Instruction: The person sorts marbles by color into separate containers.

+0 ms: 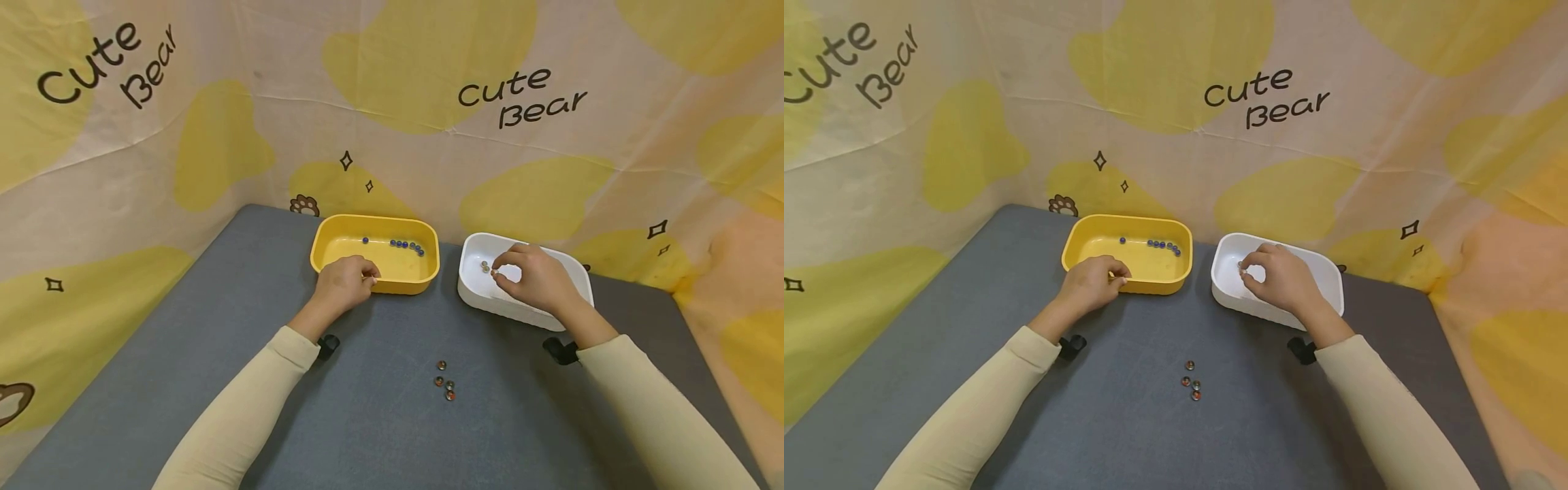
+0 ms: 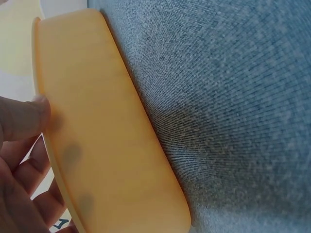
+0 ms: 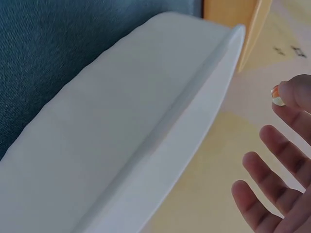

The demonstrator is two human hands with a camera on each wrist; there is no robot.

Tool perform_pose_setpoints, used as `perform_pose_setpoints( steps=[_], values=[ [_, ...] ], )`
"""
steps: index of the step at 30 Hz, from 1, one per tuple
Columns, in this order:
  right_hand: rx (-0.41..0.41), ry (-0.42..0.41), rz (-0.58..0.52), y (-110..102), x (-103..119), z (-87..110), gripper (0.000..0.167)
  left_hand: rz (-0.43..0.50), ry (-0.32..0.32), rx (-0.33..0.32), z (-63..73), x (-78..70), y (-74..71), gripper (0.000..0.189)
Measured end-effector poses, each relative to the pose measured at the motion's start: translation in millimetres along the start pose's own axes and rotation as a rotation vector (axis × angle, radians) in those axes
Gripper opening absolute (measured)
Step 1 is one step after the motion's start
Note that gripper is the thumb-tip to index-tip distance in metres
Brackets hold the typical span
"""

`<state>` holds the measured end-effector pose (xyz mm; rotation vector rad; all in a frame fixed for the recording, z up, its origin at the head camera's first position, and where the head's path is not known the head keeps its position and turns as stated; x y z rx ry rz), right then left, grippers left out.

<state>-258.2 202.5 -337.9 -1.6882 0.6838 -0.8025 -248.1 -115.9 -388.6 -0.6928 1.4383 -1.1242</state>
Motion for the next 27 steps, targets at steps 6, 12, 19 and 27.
perform_pose_setpoints(
  steps=[6,12,19,27],
  values=[
    [0.028,0.072,-0.021,5.2,-16.4,-6.7,0.009,0.005,-0.006,0.004,0.7,-0.5,0.1,0.013],
    [0.056,0.146,-0.059,14.4,-33.1,-9.2,0.011,0.002,-0.006,0.004,0.8,-0.9,0.0,0.013],
    [0.129,0.245,-0.095,26.6,-52.2,-8.4,0.016,0.009,-0.003,0.009,-0.4,0.1,0.4,0.013],
    [0.241,0.309,-0.106,40.4,-71.4,-10.6,0.017,0.013,-0.005,0.008,-0.5,0.4,0.8,0.013]
  ],
)
Point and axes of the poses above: each hand's wrist, its own z-axis away from the middle knuckle, its own y-axis out of the palm, x = y × z, the point moved 4 cm from there along -z, towards the middle knuckle, and after that the axes turned 11 degrees about x, right-handed, at the moved point
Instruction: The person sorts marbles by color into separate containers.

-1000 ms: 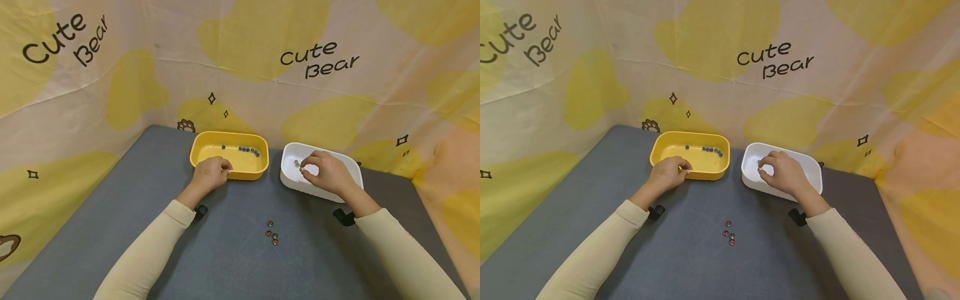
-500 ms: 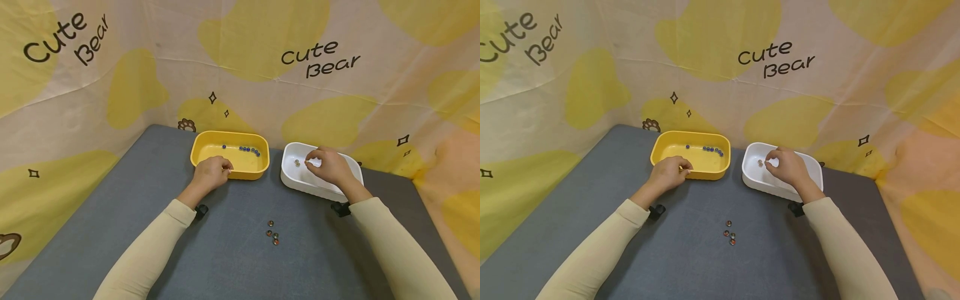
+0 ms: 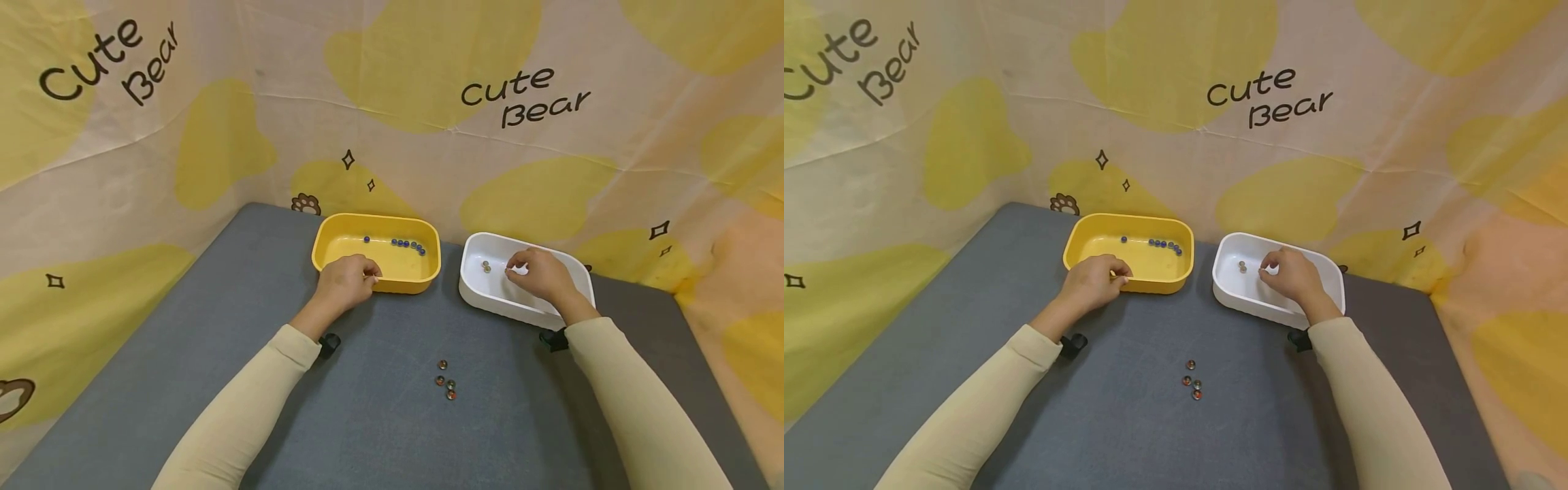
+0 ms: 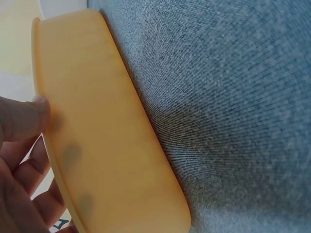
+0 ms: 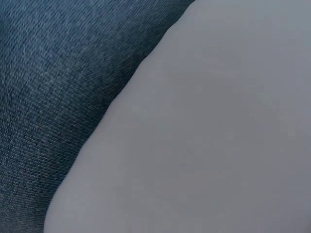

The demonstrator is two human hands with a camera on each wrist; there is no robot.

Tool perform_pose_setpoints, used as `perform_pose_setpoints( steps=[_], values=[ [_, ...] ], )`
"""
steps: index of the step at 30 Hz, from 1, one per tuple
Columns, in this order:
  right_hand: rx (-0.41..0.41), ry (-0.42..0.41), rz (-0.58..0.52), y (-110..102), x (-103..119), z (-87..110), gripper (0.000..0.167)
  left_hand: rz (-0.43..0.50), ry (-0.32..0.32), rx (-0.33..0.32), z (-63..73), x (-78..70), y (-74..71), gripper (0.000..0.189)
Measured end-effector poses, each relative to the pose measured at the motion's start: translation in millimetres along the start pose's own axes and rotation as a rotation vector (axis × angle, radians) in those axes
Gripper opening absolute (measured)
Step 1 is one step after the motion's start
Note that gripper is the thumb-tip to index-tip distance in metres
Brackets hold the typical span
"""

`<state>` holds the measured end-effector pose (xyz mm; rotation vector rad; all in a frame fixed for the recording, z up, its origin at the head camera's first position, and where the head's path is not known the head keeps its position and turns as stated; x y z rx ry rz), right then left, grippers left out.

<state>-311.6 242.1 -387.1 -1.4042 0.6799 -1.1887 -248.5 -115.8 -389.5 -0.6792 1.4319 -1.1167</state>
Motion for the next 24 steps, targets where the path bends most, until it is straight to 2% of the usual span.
perform_pose_setpoints(
  steps=[10,24],
  values=[
    [0.113,0.065,0.02,10.2,-9.8,-12.0,0.017,0.004,0.004,0.005,0.4,-1.0,-0.5,0.011],
    [0.132,0.086,0.038,18.9,-13.6,-19.6,0.016,-0.002,0.002,-0.005,0.9,-0.3,-0.5,0.012]
  ],
)
Point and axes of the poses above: each hand's wrist, its own z-axis away from the middle knuckle, its own y-axis out of the palm, x = y × z, the point moved 4 cm from there along -z, towards the middle knuckle, and after that the axes turned 11 degrees about x, right-handed, at the moved point
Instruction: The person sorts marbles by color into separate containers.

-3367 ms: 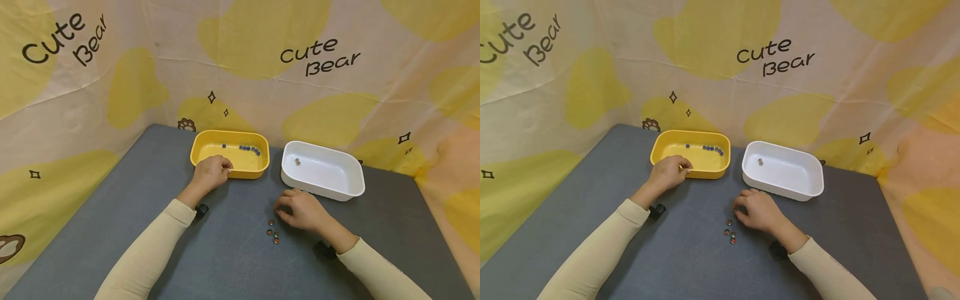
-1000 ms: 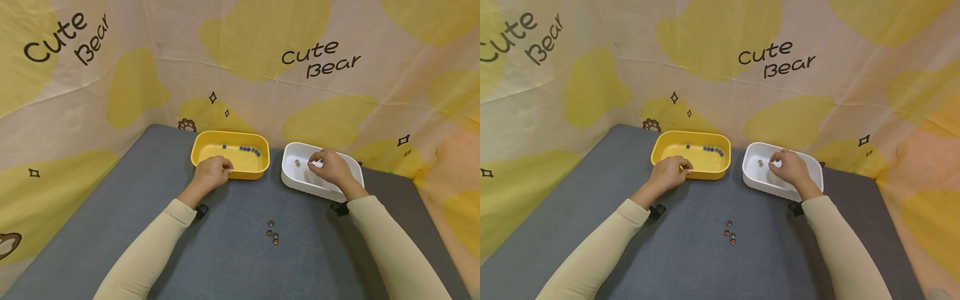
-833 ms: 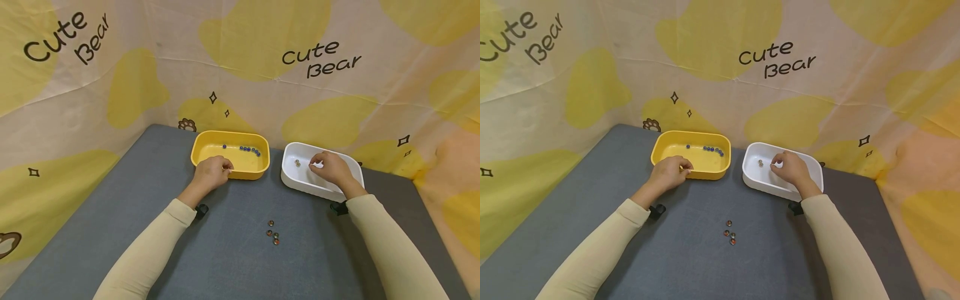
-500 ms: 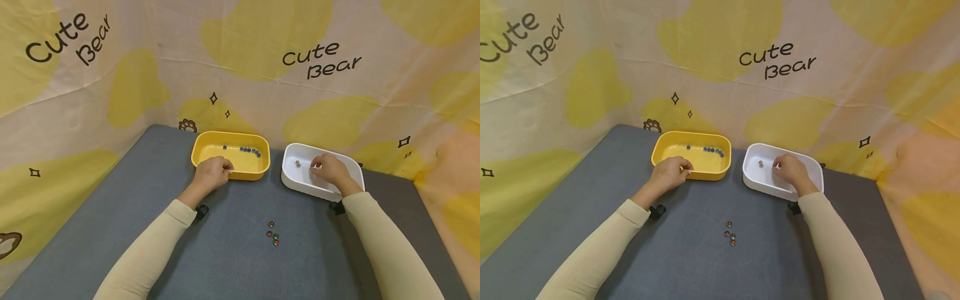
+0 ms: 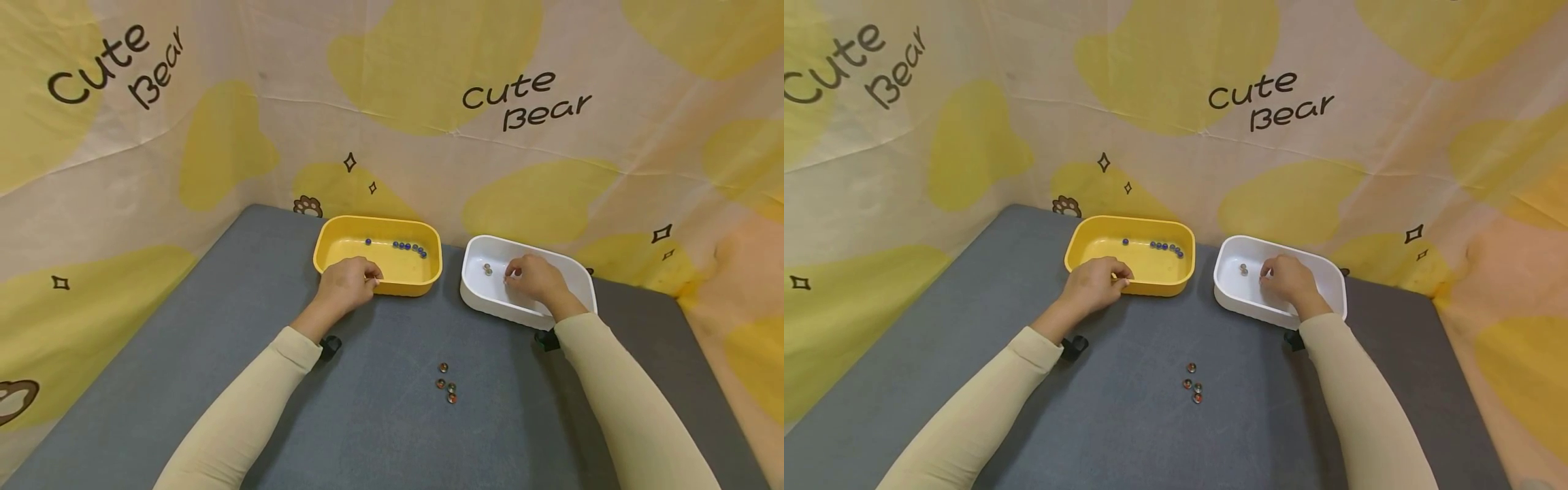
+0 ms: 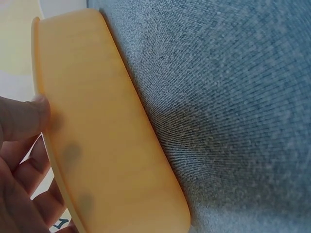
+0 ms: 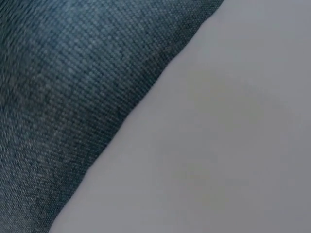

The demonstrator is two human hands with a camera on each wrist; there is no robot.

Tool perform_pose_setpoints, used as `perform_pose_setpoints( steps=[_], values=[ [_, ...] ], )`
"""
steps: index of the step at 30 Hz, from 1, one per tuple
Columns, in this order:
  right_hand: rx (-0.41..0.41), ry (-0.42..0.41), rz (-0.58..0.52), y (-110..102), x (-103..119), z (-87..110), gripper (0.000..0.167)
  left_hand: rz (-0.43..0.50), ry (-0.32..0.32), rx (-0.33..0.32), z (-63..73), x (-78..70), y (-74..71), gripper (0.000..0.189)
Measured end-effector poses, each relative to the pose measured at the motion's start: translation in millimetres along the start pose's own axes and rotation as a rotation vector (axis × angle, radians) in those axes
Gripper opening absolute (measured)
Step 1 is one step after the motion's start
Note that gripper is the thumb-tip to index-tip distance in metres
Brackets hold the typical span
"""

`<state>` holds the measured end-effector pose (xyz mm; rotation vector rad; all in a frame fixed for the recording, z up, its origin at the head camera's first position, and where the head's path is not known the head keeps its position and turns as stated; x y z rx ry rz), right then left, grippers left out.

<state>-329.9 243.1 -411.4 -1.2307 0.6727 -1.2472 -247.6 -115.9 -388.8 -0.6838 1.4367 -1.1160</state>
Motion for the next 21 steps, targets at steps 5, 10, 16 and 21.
perform_pose_setpoints(
  steps=[5,10,16,21],
  values=[
    [0.0,0.004,-0.007,1.8,0.6,-0.3,0.015,-0.001,0.0,0.0,-0.2,0.4,-0.1,0.012],
    [0.007,0.008,-0.016,2.4,1.3,0.4,0.015,0.001,-0.004,0.003,-0.2,0.5,-0.1,0.011],
    [0.028,0.024,-0.025,3.8,-1.1,-0.2,0.015,-0.001,-0.009,0.007,-1.1,1.0,0.4,0.011],
    [0.024,0.019,-0.014,3.3,-2.0,0.6,0.021,-0.004,-0.01,0.008,-1.1,1.4,0.7,0.011]
  ],
)
Point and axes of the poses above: each hand's wrist, its own z-axis away from the middle knuckle, its own y-axis out of the palm, x = y × z, the point moved 4 cm from there along -z, towards the middle knuckle, and after that the axes turned 11 degrees about x, right-handed, at the moved point
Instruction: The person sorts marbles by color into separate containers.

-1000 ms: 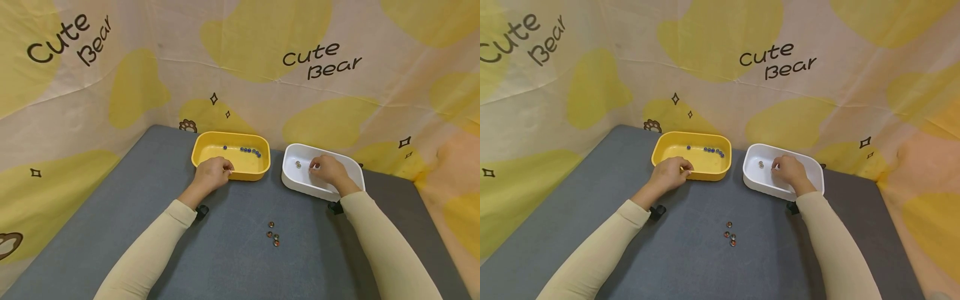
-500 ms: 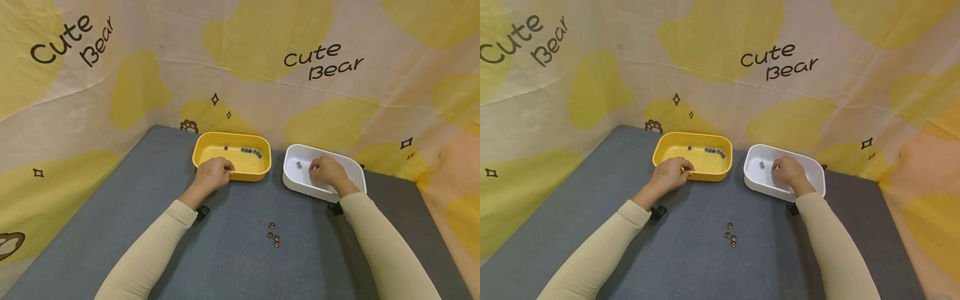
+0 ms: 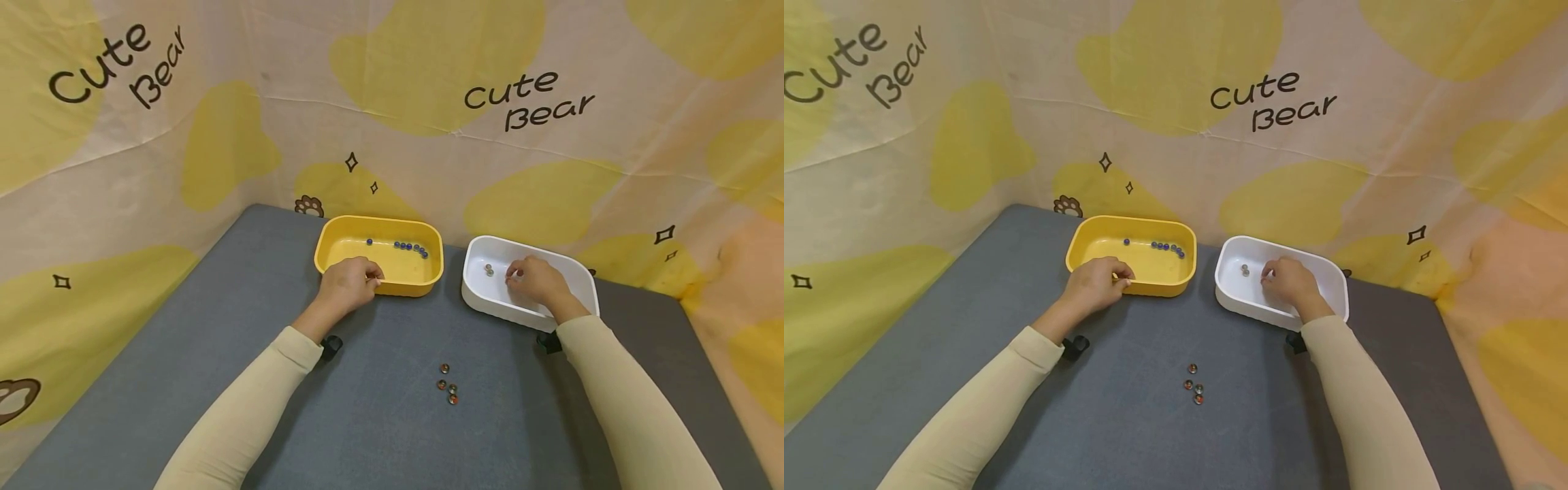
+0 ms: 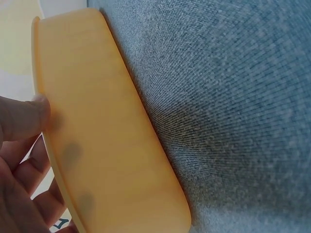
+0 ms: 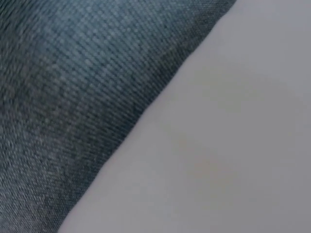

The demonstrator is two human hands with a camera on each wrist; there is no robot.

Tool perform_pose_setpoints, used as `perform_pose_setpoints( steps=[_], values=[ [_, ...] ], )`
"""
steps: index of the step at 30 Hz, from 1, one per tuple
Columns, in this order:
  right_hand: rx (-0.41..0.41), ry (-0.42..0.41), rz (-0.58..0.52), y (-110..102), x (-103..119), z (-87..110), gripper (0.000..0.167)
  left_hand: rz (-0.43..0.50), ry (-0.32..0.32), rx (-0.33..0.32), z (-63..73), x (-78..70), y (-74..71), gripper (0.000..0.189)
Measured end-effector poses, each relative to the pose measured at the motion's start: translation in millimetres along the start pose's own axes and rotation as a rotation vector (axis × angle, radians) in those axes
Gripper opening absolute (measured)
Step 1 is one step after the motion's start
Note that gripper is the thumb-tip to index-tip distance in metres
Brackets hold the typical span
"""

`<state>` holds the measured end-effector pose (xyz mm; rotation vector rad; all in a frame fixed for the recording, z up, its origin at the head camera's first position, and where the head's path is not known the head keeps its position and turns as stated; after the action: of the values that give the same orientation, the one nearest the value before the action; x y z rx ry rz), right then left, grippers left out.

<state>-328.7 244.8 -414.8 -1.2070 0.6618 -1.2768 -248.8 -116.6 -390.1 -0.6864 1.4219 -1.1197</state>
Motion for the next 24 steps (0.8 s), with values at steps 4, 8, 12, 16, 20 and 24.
perform_pose_setpoints(
  steps=[4,8,12,16,20,24],
  values=[
    [-0.018,-0.013,0.008,-1.8,2.0,5.6,0.032,-0.003,0.003,-0.002,0.6,-0.1,0.6,0.011],
    [-0.001,-0.023,0.004,-2.4,6.1,14.4,0.046,0.004,-0.002,0.006,1.3,-0.1,1.4,0.012],
    [0.018,-0.026,-0.022,-3.1,10.1,25.0,0.057,0.01,-0.006,0.012,1.6,0.0,2.2,0.012],
    [0.007,-0.036,-0.046,-6.1,13.7,35.3,0.059,0.009,-0.002,0.006,0.8,0.1,2.5,0.012],
    [-0.008,-0.048,-0.042,-10.7,16.6,44.0,0.06,0.004,0.005,-0.002,0.2,-0.1,1.7,0.011],
    [-0.023,-0.064,-0.03,-15.1,20.7,52.9,0.062,0.008,0.007,-0.001,-0.2,-0.6,0.7,0.011]
  ],
)
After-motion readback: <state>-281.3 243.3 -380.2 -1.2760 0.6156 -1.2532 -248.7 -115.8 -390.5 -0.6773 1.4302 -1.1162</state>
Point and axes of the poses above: each hand's wrist, its own z-axis away from the middle knuckle, its own y-axis out of the palm, x = y × z, the point moved 4 cm from there along -z, towards the middle knuckle, and after that the axes turned 11 degrees about x, right-handed, at the moved point
